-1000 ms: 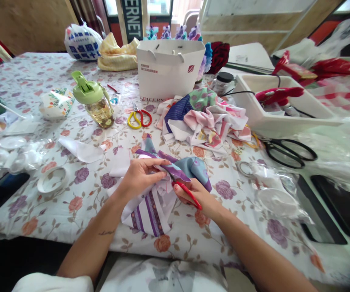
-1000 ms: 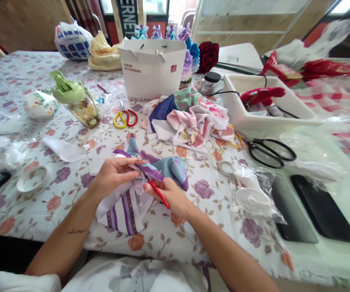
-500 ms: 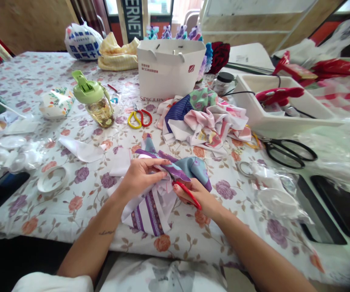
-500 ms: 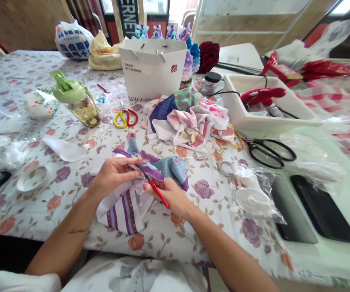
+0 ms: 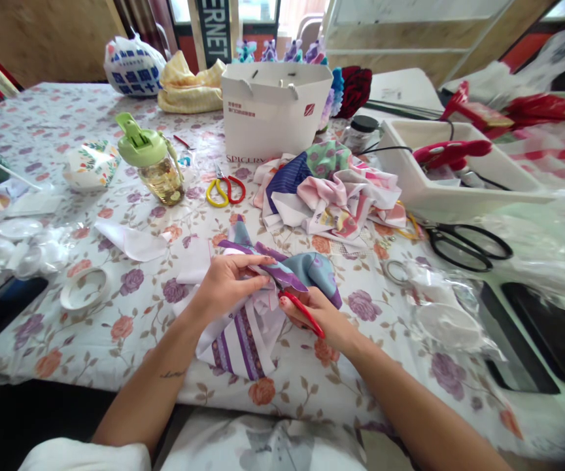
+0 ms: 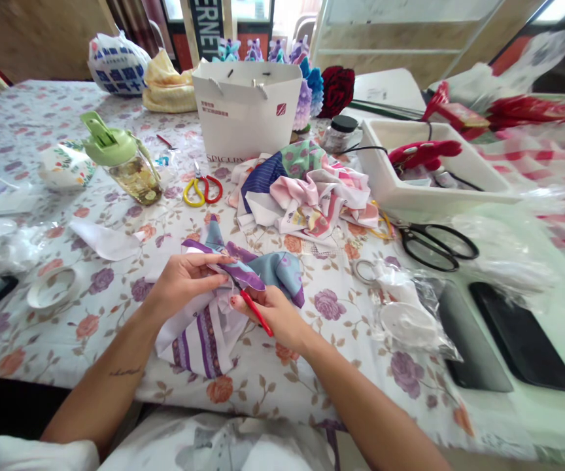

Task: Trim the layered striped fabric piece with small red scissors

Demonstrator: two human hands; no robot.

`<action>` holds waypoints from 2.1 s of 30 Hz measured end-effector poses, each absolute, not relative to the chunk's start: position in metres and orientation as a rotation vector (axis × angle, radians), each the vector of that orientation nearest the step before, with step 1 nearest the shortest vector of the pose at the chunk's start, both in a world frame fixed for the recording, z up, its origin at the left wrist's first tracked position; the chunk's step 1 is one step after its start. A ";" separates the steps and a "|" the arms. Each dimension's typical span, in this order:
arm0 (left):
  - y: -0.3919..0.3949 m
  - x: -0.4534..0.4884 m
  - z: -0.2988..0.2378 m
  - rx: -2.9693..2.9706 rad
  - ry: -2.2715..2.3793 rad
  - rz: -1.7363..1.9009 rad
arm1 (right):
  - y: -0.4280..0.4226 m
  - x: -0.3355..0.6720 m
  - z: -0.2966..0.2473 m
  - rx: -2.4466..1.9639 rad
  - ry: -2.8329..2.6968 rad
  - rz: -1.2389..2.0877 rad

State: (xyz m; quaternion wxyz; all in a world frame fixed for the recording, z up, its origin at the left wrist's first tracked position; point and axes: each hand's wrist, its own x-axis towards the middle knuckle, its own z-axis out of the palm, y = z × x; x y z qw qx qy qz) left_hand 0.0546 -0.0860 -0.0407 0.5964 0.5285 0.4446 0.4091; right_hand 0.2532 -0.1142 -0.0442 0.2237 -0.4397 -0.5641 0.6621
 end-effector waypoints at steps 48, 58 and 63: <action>-0.087 0.054 -0.041 1.271 1.038 0.968 | -0.116 0.253 -0.051 -1.188 -1.541 1.834; -0.087 0.055 -0.041 1.275 1.050 0.983 | -0.117 0.252 -0.053 -1.204 -1.511 1.836; -0.087 0.055 -0.039 1.264 1.055 0.984 | -0.116 0.252 -0.054 -1.209 -1.500 1.829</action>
